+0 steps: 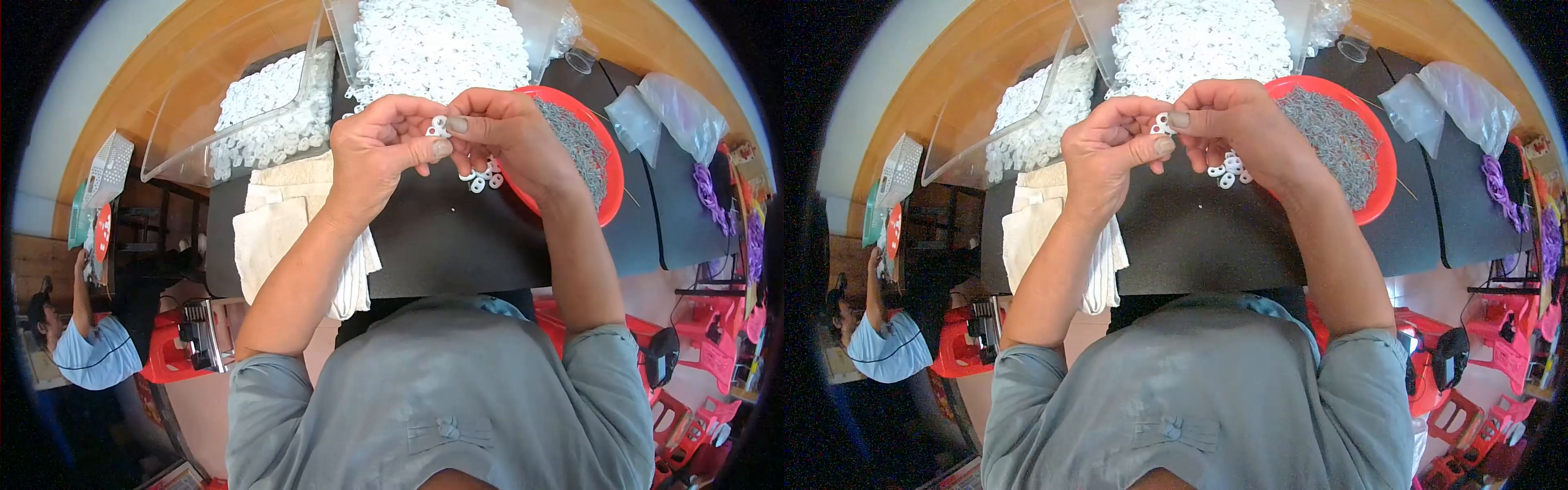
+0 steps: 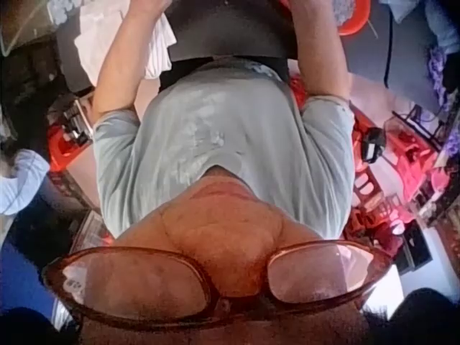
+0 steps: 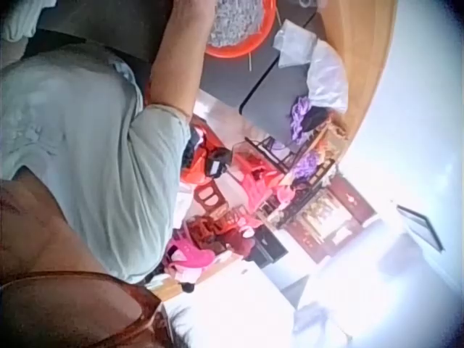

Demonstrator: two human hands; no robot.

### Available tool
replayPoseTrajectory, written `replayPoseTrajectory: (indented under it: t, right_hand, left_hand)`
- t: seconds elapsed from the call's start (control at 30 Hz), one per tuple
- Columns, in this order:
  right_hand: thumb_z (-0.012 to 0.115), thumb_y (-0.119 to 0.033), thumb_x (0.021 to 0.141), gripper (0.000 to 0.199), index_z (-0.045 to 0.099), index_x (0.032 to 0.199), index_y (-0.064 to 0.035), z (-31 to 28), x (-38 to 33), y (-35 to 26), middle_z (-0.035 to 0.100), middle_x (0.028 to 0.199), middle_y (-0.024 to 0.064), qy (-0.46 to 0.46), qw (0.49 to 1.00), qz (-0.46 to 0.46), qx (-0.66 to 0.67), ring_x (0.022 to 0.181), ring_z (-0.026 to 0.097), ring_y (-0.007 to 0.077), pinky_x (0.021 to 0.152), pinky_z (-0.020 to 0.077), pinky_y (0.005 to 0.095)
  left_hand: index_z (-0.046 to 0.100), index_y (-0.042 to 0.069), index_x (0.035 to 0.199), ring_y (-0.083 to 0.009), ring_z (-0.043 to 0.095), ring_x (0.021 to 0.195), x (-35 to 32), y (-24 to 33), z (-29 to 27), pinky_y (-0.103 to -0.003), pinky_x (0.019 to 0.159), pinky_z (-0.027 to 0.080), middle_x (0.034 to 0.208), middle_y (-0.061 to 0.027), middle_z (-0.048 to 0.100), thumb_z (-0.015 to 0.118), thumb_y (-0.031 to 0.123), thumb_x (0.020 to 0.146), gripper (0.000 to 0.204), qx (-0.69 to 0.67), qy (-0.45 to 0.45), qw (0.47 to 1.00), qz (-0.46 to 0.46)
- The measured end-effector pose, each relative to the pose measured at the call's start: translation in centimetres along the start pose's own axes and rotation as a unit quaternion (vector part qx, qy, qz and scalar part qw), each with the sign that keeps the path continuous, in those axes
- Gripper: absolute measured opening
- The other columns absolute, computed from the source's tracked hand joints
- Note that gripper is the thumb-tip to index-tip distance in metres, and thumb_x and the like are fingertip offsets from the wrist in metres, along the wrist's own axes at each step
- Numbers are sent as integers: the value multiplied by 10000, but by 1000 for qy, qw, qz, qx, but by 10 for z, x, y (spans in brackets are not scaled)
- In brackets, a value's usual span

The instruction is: Assembling small white plastic components by inserting grey pins into them.

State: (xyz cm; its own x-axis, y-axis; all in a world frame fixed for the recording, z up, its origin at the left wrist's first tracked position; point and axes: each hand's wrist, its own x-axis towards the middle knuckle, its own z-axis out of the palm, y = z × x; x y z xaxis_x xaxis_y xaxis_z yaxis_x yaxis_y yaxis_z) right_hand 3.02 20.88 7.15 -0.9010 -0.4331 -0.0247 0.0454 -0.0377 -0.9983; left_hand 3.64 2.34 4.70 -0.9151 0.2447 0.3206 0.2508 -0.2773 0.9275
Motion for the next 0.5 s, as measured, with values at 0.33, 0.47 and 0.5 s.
replayPoseTrajectory:
  t: [0.33,0.47,0.5]
  right_hand:
    - [607,-172,898,149,623,878,-25,7,0,2,591,674,12,32,997,-35,-55,572,533,60,512,360,190]
    - [590,-187,916,166,624,881,-28,7,2,6,587,663,4,17,997,-37,-64,565,529,58,513,358,181]
    - [590,-187,916,166,624,881,-28,8,3,7,587,663,4,17,997,-37,-65,565,529,58,513,358,181]
  left_hand:
    - [640,-70,1002,-104,578,654,0,1,-6,-205,510,465,791,-75,637,699,-71,762,246,14,0,1000,-11]
    - [647,-59,990,-92,568,643,0,2,-7,-199,503,457,766,-60,629,703,-68,760,237,43,-11,999,-18]
    - [649,-55,990,-91,567,641,0,2,-7,-198,503,457,763,-56,627,703,-66,761,236,41,-1,999,-19]
